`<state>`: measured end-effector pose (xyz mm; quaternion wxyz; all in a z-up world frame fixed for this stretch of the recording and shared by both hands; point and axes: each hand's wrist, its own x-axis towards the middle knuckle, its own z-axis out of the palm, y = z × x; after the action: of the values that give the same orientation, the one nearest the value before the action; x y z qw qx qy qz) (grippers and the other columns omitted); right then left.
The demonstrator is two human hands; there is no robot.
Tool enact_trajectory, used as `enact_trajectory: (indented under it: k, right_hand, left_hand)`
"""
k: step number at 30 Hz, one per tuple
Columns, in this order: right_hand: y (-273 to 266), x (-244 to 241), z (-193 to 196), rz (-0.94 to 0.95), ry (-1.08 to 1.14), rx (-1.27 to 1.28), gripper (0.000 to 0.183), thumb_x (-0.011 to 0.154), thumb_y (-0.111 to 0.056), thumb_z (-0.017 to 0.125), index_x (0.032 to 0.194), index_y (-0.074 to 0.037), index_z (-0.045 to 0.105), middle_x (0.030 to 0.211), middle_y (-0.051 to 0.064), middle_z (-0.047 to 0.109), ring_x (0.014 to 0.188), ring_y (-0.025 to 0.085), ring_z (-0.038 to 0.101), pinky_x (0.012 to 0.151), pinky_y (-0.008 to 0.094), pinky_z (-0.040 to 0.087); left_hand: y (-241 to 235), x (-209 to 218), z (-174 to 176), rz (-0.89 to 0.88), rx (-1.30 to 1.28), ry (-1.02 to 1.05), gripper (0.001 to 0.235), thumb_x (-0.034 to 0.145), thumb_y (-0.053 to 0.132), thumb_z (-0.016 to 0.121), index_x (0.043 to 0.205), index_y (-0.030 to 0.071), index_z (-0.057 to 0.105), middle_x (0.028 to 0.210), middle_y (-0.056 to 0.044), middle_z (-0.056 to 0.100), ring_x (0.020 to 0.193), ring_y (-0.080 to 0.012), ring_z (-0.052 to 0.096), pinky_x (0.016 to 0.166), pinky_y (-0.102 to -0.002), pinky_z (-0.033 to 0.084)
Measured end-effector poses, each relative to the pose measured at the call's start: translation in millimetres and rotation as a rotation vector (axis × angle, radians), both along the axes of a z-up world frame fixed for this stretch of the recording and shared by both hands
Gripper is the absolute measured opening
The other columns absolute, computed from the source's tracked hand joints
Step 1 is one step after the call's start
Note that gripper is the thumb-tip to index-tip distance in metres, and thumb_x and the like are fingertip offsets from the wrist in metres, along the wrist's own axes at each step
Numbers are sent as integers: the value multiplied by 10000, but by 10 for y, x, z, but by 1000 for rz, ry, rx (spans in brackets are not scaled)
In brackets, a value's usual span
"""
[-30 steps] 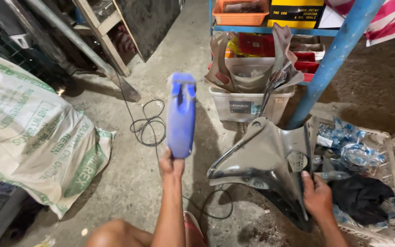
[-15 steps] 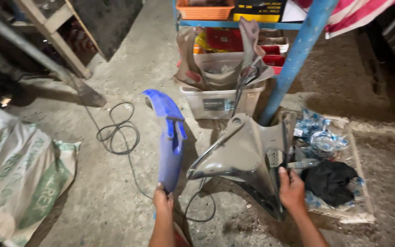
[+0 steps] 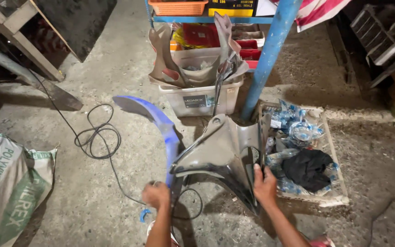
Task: The person sits on the floor and wipes a black plastic car part with a black cloth. They hold the part with one hand and scrub its surface with the other, turning it over to clean different sides.
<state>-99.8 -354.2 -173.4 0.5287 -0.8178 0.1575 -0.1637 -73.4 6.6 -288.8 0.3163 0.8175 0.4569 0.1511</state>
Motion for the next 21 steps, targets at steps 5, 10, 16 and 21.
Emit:
enact_trajectory:
  k: [5, 10, 16, 21]
  right_hand:
    - [-7, 16, -216, -34, 0, -103, 371, 1036, -353, 530, 1009, -21, 693, 696, 101, 634, 590, 227, 532, 582, 395, 442]
    - [-115, -23, -275, -28, 33, -160, 409, 1042, -413, 481, 1090, -64, 690, 893, 139, 739, 734, 302, 678, 696, 411, 518]
    - [-308, -125, -272, -10, 88, -153, 435, 1040, -431, 412, 1138, -103, 680, 956, 145, 758, 806, 357, 713, 710, 461, 517]
    - [-636, -20, -267, -6, 56, -245, 496, 1046, -444, 433, 952, -9, 651, 816, 180, 706, 687, 334, 646, 663, 468, 509]
  left_hand:
    - [-725, -29, 11, -319, -240, -308, 316, 805, 65, 580, 1063, 90, 761, 1033, -123, 716, 929, -291, 680, 851, -374, 538]
    - [-1514, -262, 686, -740, -1064, -378, 390, 742, 96, 624, 1093, -26, 741, 1039, -89, 727, 951, -232, 603, 884, -332, 462]
    - [-1981, -432, 1319, -757, -1810, -300, 520, 878, 194, 603, 1345, -34, 628, 1405, -163, 644, 1275, -299, 571, 1107, -429, 350]
    - [-1995, -296, 1340, -618, -1728, -476, 449, 1036, 359, 545, 1138, -55, 684, 1134, -173, 720, 981, -246, 645, 910, -371, 467]
